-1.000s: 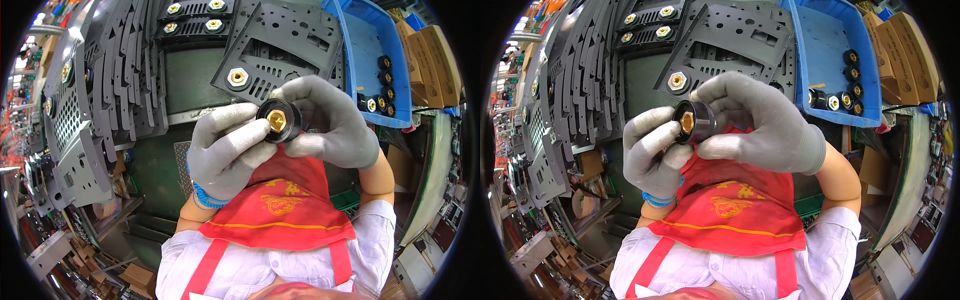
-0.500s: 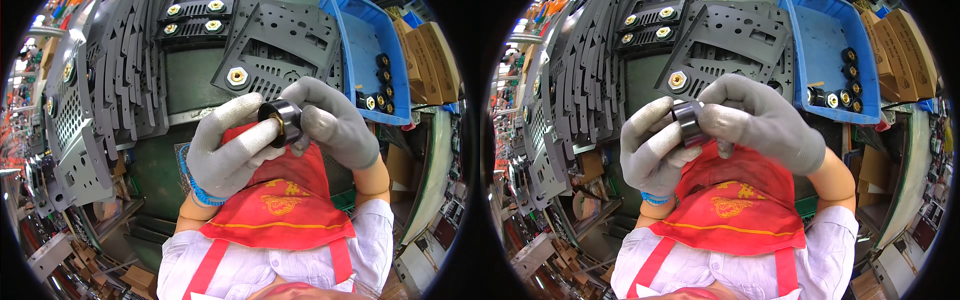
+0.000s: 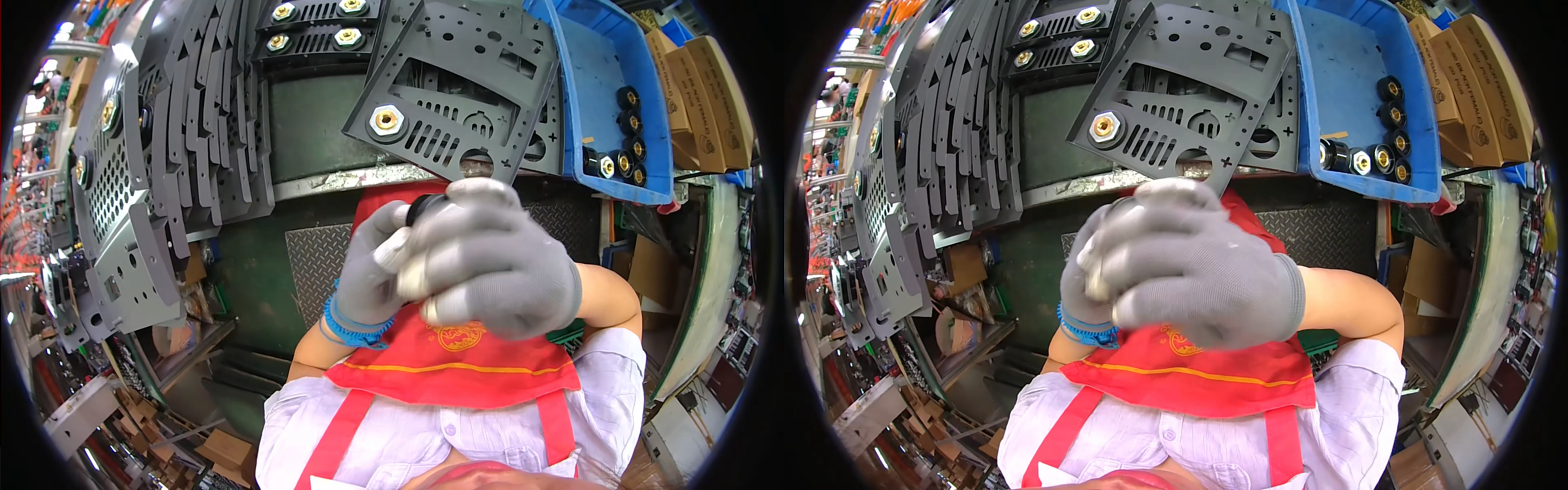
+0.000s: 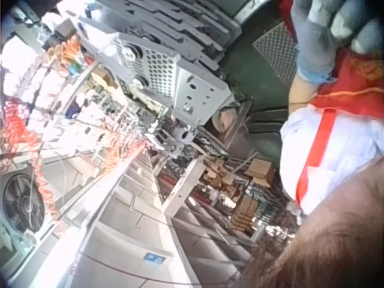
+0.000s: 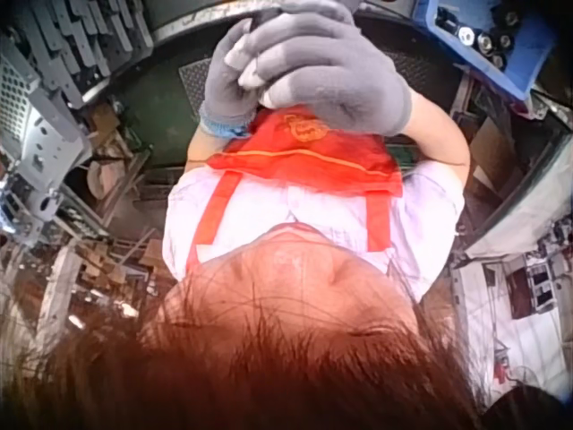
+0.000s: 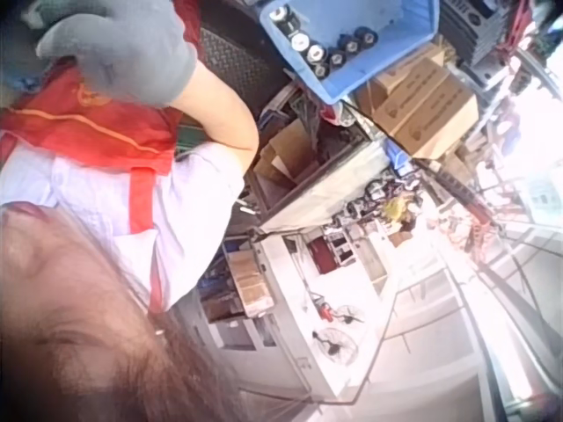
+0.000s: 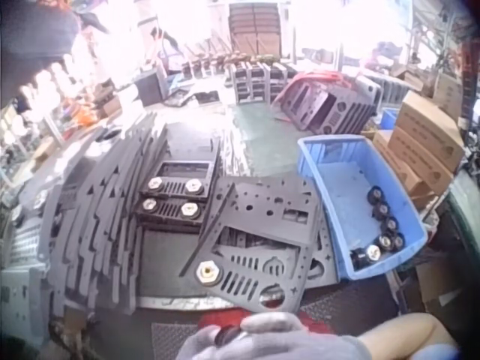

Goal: The person inserts brass-colored threaded inserts into holes on gray metal plates and secures them with white hexagonal nuts. The person handles the plates and fasteners by hand, repeatedly picking up components from a blue bin and a stack of plates, and placing the assembled units back on the table.

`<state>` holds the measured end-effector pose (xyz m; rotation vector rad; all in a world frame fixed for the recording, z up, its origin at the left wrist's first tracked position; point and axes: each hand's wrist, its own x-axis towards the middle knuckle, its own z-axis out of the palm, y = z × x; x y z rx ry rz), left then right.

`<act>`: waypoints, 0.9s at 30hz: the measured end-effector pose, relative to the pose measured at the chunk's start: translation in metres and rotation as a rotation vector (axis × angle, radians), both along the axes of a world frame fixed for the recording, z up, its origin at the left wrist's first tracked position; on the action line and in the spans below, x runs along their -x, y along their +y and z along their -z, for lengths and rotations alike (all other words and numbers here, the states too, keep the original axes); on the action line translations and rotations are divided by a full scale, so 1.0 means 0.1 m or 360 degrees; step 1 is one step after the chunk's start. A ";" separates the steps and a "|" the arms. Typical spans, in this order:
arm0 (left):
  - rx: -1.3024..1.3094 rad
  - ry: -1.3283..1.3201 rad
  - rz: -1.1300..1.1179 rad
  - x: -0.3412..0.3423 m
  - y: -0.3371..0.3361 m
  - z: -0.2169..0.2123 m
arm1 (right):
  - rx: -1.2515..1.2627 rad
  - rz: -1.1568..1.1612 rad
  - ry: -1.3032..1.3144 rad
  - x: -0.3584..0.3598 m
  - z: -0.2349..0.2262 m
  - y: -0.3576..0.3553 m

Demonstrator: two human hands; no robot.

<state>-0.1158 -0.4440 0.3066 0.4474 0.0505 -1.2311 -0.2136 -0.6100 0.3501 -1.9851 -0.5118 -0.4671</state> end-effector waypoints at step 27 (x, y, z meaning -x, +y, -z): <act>-0.0026 -0.0327 0.0071 -0.08 -0.05 0.22 | 0.0461 0.0446 0.0261 -0.13 -0.31 -0.30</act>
